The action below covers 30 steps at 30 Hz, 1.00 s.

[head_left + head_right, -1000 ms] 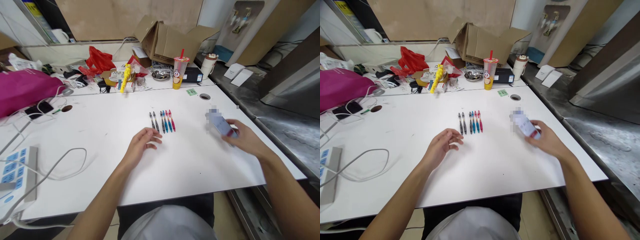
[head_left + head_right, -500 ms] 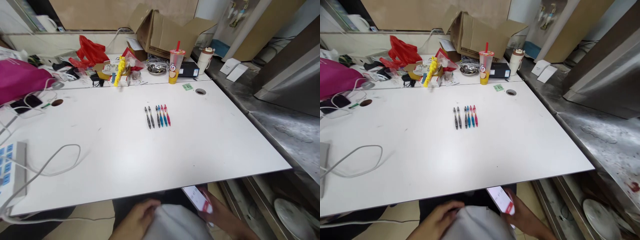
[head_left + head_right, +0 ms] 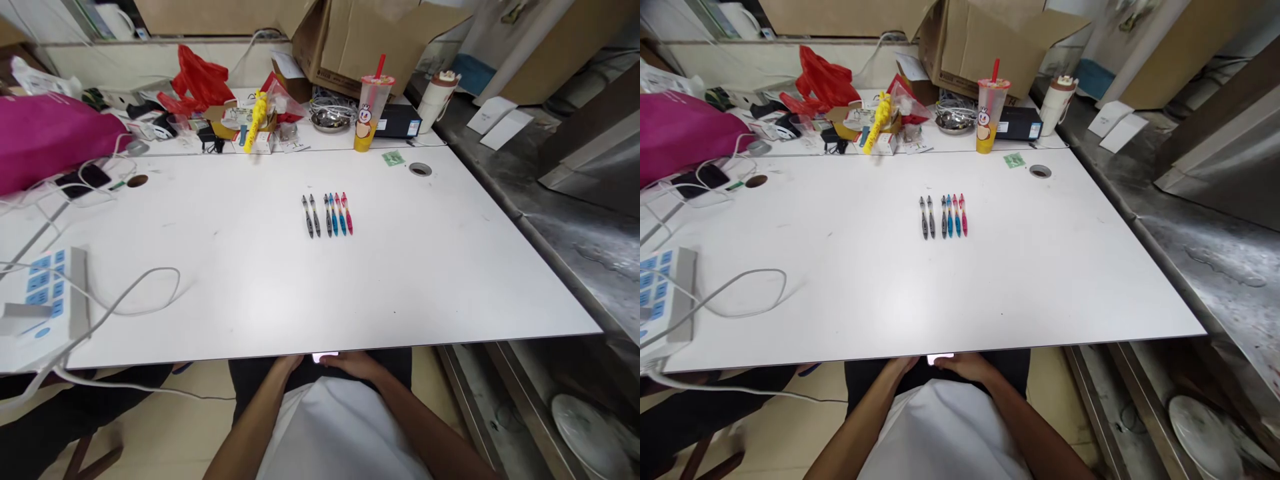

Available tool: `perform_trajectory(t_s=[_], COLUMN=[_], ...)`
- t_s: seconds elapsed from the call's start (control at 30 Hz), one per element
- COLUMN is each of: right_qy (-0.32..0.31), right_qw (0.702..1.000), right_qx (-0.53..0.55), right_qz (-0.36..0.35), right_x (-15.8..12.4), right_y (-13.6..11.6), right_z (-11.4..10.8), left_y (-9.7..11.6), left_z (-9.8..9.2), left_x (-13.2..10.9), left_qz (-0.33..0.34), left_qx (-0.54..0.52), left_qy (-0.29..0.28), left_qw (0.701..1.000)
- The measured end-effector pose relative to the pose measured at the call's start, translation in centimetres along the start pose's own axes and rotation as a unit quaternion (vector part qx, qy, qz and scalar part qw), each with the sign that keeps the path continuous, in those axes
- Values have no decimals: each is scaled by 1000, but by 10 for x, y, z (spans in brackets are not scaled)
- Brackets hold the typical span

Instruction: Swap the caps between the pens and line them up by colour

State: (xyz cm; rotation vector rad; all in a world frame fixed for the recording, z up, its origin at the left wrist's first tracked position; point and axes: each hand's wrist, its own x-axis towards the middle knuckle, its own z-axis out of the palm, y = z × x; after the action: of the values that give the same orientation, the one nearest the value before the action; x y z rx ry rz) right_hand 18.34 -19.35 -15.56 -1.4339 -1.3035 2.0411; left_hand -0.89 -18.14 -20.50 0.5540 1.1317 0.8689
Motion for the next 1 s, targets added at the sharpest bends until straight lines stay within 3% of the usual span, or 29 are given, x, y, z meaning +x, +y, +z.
perform_trajectory(t_s=[0.13,0.27,0.57,0.73,1.0], right_qy=[-17,-34,0,-14,-46], right_qw=[989,969,984,990,981], right_qx=[141,238,174,136,185], right_qz=[32,51,31,33,34], right_x=[0,9,20,19,21], right_y=[-3,6,33,32,20], right_z=[-2,-3,-6,-9,-5], left_y=[-7,-13,-7,-4,-7], left_z=[-10,-11,-9,-13,-16], left_x=[7,17,9,7,7], left_qz=[20,16,-19,-26,-65], left_qx=[-29,-37,-44,-44,-23], left_qy=[13,-10,-93,-102,-124], left_qw=[999,999,994,993,990])
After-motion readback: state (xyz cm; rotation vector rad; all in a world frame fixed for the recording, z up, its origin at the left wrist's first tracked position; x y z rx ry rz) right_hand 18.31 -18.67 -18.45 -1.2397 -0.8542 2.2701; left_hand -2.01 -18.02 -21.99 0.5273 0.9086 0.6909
